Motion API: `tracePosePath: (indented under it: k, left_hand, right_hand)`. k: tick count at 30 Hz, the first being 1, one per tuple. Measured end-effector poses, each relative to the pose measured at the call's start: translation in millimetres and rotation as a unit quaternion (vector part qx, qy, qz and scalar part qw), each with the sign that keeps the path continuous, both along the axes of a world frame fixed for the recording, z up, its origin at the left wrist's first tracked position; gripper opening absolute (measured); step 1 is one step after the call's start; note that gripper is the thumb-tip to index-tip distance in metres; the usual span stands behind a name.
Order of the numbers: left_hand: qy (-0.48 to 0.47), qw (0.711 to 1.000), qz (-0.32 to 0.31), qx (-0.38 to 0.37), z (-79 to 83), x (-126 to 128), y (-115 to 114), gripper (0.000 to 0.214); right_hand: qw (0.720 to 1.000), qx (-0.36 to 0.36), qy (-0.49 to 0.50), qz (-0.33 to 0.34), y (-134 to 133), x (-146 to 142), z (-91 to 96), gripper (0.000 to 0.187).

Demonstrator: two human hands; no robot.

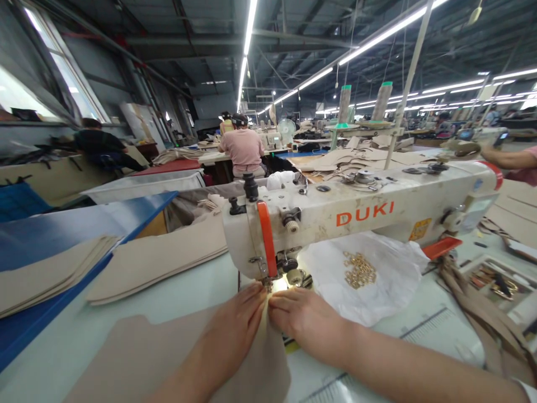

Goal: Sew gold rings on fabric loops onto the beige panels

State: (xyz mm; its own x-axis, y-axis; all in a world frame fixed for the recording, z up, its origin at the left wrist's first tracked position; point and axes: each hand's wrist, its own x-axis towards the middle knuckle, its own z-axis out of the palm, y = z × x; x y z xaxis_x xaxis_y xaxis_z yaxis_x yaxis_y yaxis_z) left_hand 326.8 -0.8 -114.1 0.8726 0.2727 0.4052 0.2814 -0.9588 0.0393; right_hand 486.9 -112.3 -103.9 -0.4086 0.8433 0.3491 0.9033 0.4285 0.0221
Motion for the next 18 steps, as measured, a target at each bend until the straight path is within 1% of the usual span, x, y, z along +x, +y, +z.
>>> tracePosePath:
  k: [4,9,18]
  left_hand:
    - [-0.001,1.000,0.008,-0.006,1.8,0.7,-2.0,0.036]
    - [-0.001,1.000,0.010,0.005,3.2,1.5,-3.3,0.037]
    - [-0.001,1.000,0.009,-0.013,5.9,2.3,-6.9,0.037]
  right_hand:
    - [1.000,0.003,-0.002,0.002,-0.8,0.6,-1.6,0.005]
    - [1.000,-0.001,-0.002,0.005,-0.1,1.2,-1.7,0.005]
    - [0.999,-0.037,0.006,-0.002,-4.5,-0.7,6.9,0.009]
